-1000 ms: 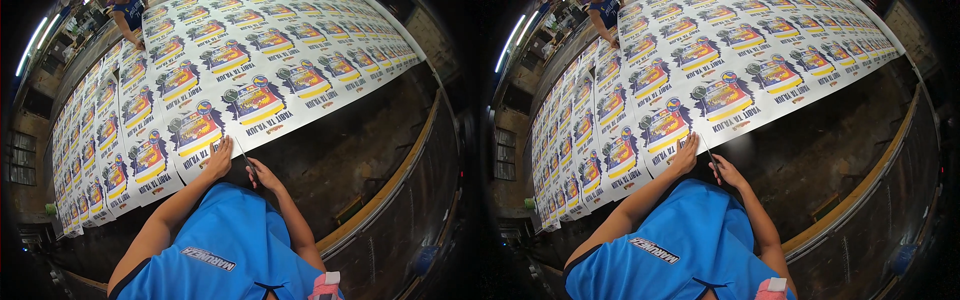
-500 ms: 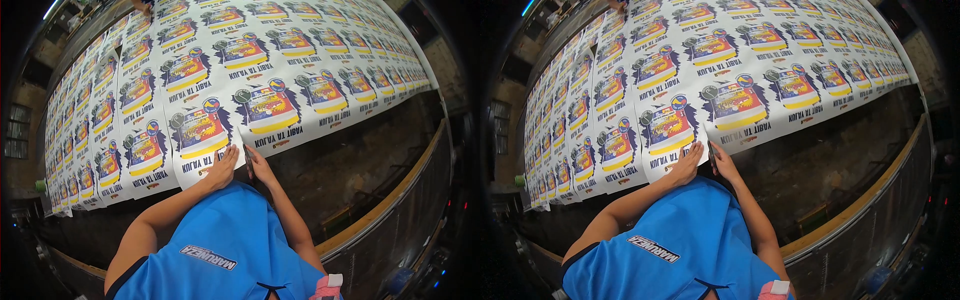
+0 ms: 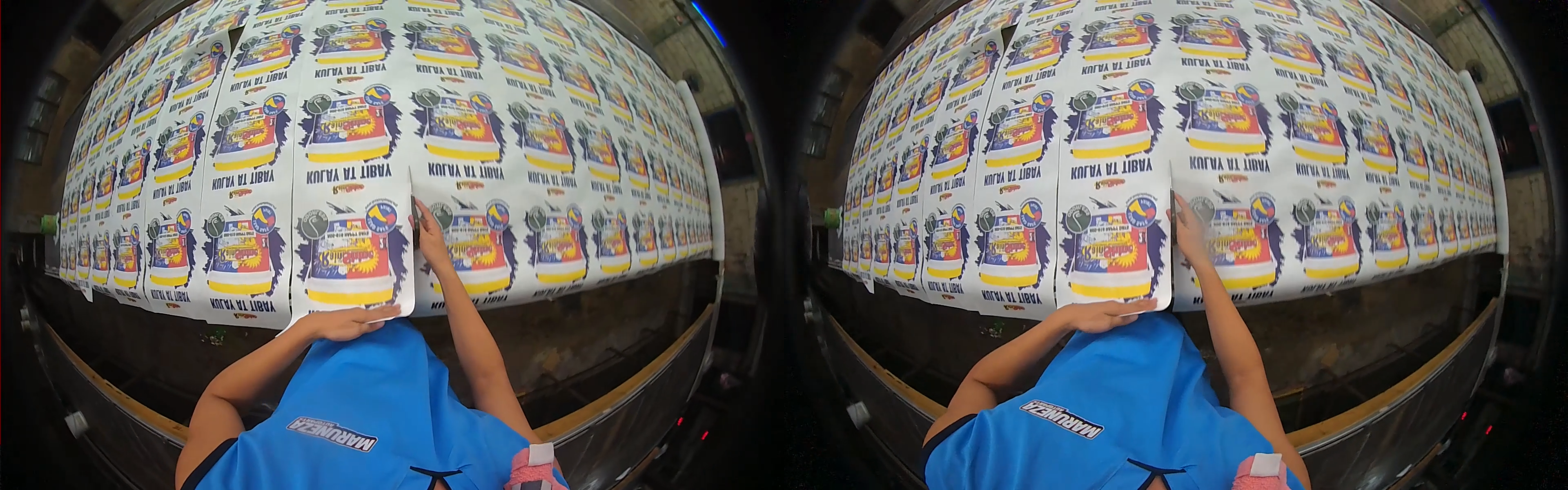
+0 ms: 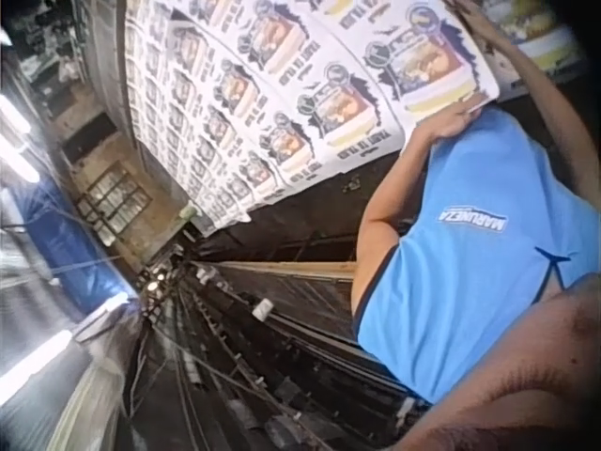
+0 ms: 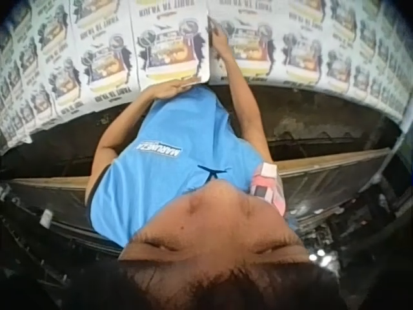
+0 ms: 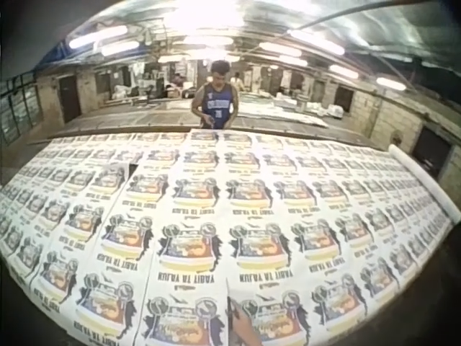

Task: Unrolling a large roll of printed fabric and cutting it with scissors along designated lines on a long workshop table

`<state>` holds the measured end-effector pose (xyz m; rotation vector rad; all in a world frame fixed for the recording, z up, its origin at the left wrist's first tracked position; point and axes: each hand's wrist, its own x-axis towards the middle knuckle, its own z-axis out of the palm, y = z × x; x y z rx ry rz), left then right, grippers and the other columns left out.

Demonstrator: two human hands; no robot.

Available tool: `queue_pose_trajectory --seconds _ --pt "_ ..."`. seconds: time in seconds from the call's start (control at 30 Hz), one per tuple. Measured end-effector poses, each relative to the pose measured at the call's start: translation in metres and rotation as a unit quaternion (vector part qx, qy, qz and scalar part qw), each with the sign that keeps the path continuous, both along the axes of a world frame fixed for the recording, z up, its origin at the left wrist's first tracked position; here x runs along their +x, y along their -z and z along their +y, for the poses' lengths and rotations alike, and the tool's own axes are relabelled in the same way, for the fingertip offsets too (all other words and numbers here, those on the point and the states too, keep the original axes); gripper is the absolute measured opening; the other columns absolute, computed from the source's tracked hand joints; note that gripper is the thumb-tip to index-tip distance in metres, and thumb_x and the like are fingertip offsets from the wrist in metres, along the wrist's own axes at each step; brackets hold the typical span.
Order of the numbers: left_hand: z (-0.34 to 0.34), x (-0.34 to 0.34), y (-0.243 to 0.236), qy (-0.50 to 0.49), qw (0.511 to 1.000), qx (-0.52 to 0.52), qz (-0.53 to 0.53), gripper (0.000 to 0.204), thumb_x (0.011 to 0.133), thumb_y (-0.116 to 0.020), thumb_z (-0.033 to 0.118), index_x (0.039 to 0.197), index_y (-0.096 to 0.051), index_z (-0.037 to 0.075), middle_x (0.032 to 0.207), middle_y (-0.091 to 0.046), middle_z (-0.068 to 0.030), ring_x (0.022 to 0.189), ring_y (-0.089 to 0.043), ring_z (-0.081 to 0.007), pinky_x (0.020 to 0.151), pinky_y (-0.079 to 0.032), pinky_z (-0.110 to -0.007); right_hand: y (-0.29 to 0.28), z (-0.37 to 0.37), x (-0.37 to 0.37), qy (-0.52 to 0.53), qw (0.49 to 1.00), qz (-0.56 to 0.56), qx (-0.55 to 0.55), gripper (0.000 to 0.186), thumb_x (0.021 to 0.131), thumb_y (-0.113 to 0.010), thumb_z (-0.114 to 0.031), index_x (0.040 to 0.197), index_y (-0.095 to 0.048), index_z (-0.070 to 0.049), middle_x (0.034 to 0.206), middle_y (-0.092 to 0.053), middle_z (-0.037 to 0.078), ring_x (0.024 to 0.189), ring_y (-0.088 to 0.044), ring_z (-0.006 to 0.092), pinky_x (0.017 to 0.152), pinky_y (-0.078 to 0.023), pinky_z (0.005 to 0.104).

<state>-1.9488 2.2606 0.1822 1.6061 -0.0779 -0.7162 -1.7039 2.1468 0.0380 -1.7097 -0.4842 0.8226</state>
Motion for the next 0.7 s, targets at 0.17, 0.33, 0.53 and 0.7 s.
queue_pose_trajectory --seconds 0.17,0.33,0.53,0.7 --pt "0.054 0.002 -0.005 0.003 0.982 -0.058 0.18 0.07 0.105 -0.044 0.046 0.156 -0.026 0.001 0.164 -0.024 -0.0177 0.152 -0.021 -0.0291 0.123 -0.016 -0.035 -0.005 0.075 0.062 0.018 0.999 0.021 0.031 0.054 0.103 -0.06 -0.023 0.152 -0.041 -0.01 0.099 -0.068 0.002 0.082 -0.056 0.0035 0.072 -0.044 0.0196" --pt "0.082 -0.034 0.03 -0.154 0.907 -0.159 0.358 0.082 0.096 -0.062 0.048 0.152 -0.033 -0.004 0.16 -0.033 -0.0161 0.147 -0.029 -0.0237 0.12 -0.019 -0.033 0.003 0.141 0.127 0.013 0.998 0.019 0.052 0.055 0.102 -0.06 -0.024 0.152 -0.04 -0.01 0.117 -0.066 0.005 0.097 -0.059 0.0081 0.084 -0.047 0.0225" --pt "0.103 -0.061 0.046 -0.297 0.781 -0.323 0.444 0.075 0.09 -0.074 0.034 0.147 -0.043 -0.003 0.15 -0.047 -0.0131 0.14 -0.039 -0.0202 0.116 -0.026 -0.031 0.029 0.227 0.225 0.029 0.994 -0.086 0.067 0.042 0.105 -0.05 -0.014 0.147 -0.05 -0.017 0.103 -0.067 0.002 0.077 -0.058 0.0041 0.067 -0.047 0.0198" --pt "0.108 -0.075 0.049 -0.368 0.678 -0.377 0.513 0.067 0.09 -0.074 0.019 0.145 -0.044 -0.003 0.141 -0.056 -0.0147 0.13 -0.054 -0.024 0.11 -0.042 -0.038 0.023 0.304 0.303 0.022 0.999 -0.027 -0.004 0.042 0.103 -0.047 -0.011 0.145 -0.051 -0.016 0.096 -0.068 0.004 0.07 -0.063 0.0089 0.059 -0.052 0.0249"
